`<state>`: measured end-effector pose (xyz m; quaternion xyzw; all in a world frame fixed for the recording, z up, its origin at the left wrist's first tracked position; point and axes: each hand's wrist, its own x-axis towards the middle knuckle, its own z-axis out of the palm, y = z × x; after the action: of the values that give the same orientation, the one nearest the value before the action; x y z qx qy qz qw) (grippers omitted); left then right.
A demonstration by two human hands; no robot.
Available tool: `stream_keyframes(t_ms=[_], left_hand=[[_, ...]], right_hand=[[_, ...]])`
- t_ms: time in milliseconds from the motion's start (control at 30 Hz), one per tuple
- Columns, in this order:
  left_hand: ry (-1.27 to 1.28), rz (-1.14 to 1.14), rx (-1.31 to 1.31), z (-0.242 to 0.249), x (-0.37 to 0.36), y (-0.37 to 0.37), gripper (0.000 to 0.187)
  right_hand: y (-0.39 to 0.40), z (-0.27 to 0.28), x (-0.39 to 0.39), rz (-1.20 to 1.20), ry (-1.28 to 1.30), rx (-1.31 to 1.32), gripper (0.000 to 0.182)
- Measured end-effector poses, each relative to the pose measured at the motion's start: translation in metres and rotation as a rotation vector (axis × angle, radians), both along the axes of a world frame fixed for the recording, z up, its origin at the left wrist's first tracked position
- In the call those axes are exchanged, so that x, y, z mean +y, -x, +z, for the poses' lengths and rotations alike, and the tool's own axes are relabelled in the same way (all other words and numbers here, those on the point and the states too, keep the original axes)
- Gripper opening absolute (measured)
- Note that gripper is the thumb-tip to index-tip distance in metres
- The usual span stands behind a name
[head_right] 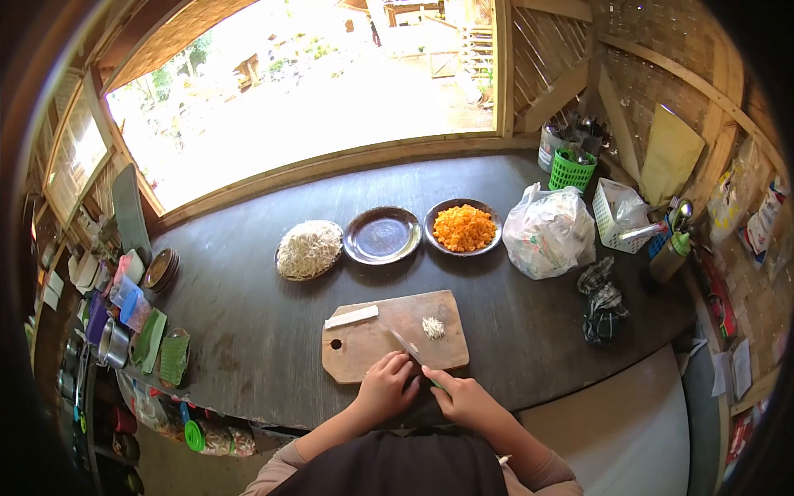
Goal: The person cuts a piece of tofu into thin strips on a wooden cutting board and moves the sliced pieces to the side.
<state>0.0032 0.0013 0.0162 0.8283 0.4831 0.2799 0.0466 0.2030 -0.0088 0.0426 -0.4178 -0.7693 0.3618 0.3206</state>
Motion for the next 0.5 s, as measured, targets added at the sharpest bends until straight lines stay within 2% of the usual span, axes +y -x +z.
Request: stream_keyframes(t_ms=[167, 300, 367, 500], left_hand=[[-0.012, 0.001, 0.011, 0.0, 0.0, 0.0, 0.032], [-0.003, -0.001, -0.001, 0.002, 0.0, 0.0, 0.032], [0.01, 0.001, -0.005, 0.002, 0.0, -0.001, 0.032], [0.008, -0.011, -0.023, 0.002, 0.0, 0.0, 0.034]], right_hand=[[-0.014, 0.026, -0.017, -0.034, 0.281, -0.175, 0.041], [-0.009, 0.022, -0.012, -0.03, 0.235, -0.128, 0.039], [0.002, 0.011, -0.002, -0.02, 0.126, 0.001, 0.037], [0.015, -0.003, 0.015, 0.001, 0.056, -0.055, 0.035]])
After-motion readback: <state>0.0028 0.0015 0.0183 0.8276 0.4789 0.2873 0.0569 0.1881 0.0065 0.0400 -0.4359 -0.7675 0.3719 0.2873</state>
